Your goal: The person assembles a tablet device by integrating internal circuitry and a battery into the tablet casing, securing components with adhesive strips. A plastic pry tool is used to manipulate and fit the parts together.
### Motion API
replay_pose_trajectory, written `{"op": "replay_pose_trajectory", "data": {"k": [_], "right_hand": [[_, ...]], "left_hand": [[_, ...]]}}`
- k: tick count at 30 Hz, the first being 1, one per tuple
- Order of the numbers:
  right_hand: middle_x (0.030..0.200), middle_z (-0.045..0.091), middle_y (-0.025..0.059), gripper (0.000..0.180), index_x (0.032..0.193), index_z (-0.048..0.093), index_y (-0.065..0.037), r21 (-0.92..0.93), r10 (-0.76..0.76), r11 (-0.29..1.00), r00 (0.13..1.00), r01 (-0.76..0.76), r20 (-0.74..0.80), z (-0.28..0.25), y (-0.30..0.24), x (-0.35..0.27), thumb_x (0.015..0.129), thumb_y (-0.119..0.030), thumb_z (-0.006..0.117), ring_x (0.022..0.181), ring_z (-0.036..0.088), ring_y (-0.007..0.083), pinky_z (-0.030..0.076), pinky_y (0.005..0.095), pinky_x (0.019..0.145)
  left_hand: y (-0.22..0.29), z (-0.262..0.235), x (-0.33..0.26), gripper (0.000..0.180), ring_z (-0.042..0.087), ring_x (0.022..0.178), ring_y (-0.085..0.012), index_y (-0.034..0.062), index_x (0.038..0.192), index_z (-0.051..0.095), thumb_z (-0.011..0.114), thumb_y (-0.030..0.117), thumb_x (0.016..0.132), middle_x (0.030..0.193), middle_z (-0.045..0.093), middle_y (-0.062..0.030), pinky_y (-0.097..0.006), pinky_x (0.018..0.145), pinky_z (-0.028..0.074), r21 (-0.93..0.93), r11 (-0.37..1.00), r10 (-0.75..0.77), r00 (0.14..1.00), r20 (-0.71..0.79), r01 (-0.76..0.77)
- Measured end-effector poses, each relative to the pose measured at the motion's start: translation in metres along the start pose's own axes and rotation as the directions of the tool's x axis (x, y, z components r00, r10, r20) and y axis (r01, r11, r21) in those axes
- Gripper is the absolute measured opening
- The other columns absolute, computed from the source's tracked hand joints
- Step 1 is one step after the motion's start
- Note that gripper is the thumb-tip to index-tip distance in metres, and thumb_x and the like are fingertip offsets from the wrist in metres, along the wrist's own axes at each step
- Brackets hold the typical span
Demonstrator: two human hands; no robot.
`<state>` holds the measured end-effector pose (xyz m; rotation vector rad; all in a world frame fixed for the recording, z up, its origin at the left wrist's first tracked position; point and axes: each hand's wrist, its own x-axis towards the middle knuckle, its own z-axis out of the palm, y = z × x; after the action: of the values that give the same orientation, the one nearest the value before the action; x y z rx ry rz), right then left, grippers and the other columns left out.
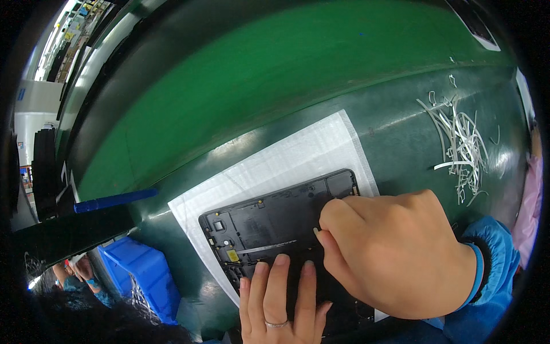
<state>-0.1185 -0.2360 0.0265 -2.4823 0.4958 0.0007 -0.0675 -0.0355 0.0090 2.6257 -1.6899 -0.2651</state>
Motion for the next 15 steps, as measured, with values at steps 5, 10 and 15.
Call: {"op": "replay_pose_trajectory", "data": {"k": [5, 10, 15], "right_hand": [[0.07, 0.063, 0.0093, 0.017, 0.088, 0.062, -0.002, -0.004, 0.008, 1.0, 1.0, -0.008, 0.002, 0.0, 0.001, -0.002, 0.077, 0.001, 0.075, 0.056, 0.063, 0.0286, 0.046, 0.0388, 0.05], [0.07, 0.063, 0.0091, 0.018, 0.088, 0.063, -0.003, -0.011, 0.015, 1.0, 1.0, -0.015, 0.004, 0.0, -0.001, -0.002, 0.077, 0.0, 0.076, 0.056, 0.064, 0.029, 0.046, 0.0391, 0.05], [0.07, 0.064, 0.009, 0.016, 0.088, 0.064, -0.003, -0.037, 0.012, 0.999, 0.999, -0.011, 0.032, 0.0, 0.0, -0.001, 0.077, -0.001, 0.076, 0.056, 0.064, 0.0288, 0.046, 0.0395, 0.05]], "left_hand": [[-0.027, 0.024, -0.012, 0.062, 0.04, 0.149, -0.0376, 0.0049, 0.149, 0.054, 0.07, 0.013, 0.09, 0.161, 0.042, -0.0151, -0.054, 0.124, 0.034, -0.011, 0.994, 0.111, 0.994, -0.006, -0.111], [0.0, -0.002, 0.0, 0.052, 0.052, 0.138, -0.0286, 0.0214, 0.144, 0.062, 0.062, 0.045, 0.097, 0.153, 0.055, -0.0072, -0.049, 0.118, 0.041, -0.048, 0.999, -0.007, 0.999, 0.034, 0.009], [0.002, -0.003, 0.007, 0.051, 0.054, 0.135, -0.026, 0.0258, 0.142, 0.064, 0.061, 0.053, 0.099, 0.151, 0.058, -0.0043, -0.049, 0.116, 0.041, -0.049, 0.998, -0.039, 0.998, 0.046, 0.041]]}}
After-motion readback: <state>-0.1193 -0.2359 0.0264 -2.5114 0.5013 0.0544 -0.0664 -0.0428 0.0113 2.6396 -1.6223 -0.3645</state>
